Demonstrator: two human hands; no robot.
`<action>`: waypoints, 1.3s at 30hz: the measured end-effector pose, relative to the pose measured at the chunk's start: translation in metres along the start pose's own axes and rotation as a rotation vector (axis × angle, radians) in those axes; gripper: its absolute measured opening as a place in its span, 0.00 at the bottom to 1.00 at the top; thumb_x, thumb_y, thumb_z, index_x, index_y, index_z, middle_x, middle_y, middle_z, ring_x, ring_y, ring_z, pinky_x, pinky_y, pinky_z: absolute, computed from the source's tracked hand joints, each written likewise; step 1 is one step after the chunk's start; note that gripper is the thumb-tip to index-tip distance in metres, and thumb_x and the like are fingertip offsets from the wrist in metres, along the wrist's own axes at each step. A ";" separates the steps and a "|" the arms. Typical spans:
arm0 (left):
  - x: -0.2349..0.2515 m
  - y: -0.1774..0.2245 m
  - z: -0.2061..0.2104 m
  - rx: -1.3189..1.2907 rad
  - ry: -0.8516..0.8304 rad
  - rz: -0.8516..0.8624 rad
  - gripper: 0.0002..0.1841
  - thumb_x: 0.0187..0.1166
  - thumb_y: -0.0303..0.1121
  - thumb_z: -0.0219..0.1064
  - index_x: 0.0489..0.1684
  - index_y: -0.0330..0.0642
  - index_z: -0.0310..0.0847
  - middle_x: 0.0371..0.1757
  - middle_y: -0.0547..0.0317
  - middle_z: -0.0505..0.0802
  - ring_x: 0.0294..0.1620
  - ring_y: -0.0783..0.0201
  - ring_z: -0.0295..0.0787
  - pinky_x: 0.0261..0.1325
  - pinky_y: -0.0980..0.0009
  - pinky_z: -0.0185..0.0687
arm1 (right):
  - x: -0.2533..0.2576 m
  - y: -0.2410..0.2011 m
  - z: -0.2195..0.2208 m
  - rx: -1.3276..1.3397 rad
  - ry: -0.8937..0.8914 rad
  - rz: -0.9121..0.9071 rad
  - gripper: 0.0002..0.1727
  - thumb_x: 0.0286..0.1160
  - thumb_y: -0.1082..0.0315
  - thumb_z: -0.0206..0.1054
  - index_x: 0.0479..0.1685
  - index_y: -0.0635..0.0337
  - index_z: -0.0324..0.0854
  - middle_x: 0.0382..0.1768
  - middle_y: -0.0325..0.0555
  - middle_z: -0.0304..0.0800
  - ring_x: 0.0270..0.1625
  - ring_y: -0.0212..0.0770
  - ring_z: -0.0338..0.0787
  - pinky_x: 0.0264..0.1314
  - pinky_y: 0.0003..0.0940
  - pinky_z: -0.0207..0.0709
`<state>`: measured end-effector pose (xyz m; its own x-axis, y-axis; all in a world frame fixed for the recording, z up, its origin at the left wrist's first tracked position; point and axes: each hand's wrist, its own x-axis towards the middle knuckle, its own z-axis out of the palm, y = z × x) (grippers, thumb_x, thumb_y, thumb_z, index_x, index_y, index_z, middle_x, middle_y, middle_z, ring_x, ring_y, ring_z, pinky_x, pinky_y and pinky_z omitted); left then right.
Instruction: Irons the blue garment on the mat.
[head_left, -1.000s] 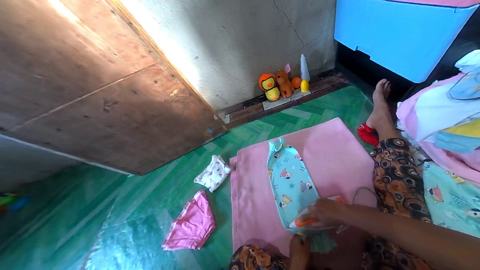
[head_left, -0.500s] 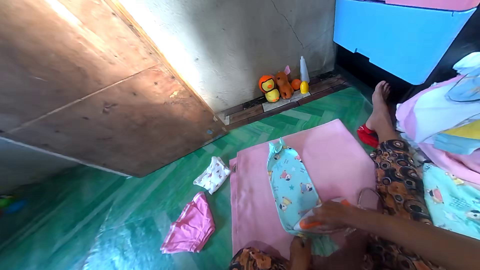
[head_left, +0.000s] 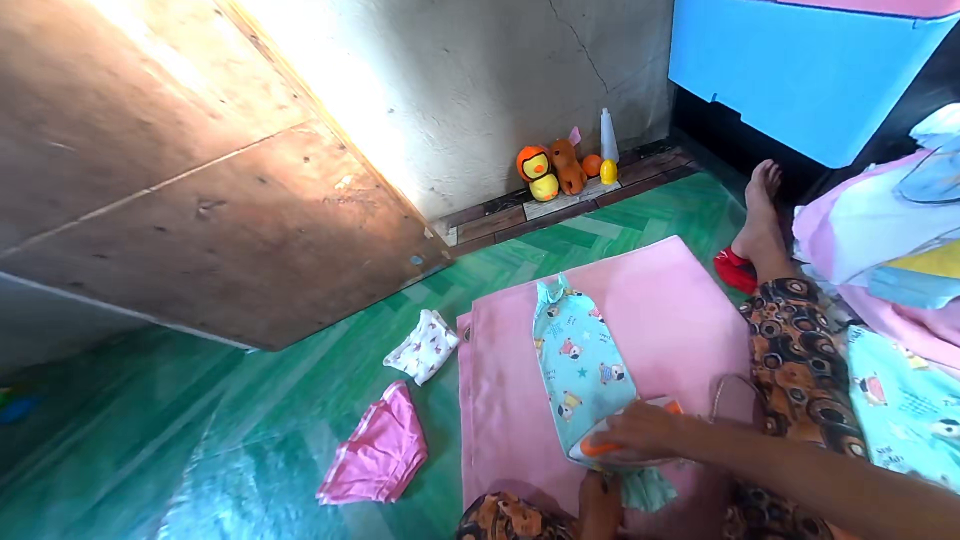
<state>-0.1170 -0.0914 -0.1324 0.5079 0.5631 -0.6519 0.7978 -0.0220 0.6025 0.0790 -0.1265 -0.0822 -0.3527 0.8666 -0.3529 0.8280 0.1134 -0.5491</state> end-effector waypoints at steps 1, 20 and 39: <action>0.000 0.000 0.000 0.002 -0.002 -0.008 0.19 0.90 0.38 0.59 0.53 0.25 0.84 0.43 0.36 0.91 0.43 0.47 0.91 0.54 0.49 0.85 | 0.002 -0.001 0.000 -0.001 0.000 0.003 0.25 0.94 0.50 0.52 0.86 0.38 0.71 0.56 0.66 0.89 0.55 0.70 0.90 0.57 0.68 0.78; 0.000 0.001 0.000 0.008 -0.010 -0.066 0.20 0.91 0.40 0.59 0.53 0.25 0.83 0.43 0.37 0.92 0.42 0.48 0.92 0.54 0.50 0.86 | 0.021 -0.013 -0.001 0.040 0.062 -0.003 0.24 0.92 0.56 0.57 0.85 0.42 0.73 0.53 0.68 0.90 0.57 0.70 0.90 0.59 0.68 0.78; 0.002 0.000 0.000 0.004 -0.018 -0.037 0.20 0.90 0.40 0.59 0.46 0.25 0.84 0.38 0.39 0.91 0.37 0.51 0.91 0.49 0.52 0.87 | -0.034 0.019 0.006 -0.017 0.050 -0.028 0.23 0.92 0.53 0.57 0.83 0.35 0.75 0.51 0.63 0.92 0.52 0.67 0.92 0.55 0.67 0.80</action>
<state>-0.1157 -0.0903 -0.1337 0.4836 0.5482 -0.6824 0.8175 -0.0042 0.5759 0.1043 -0.1563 -0.0856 -0.3535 0.8863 -0.2991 0.8257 0.1453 -0.5451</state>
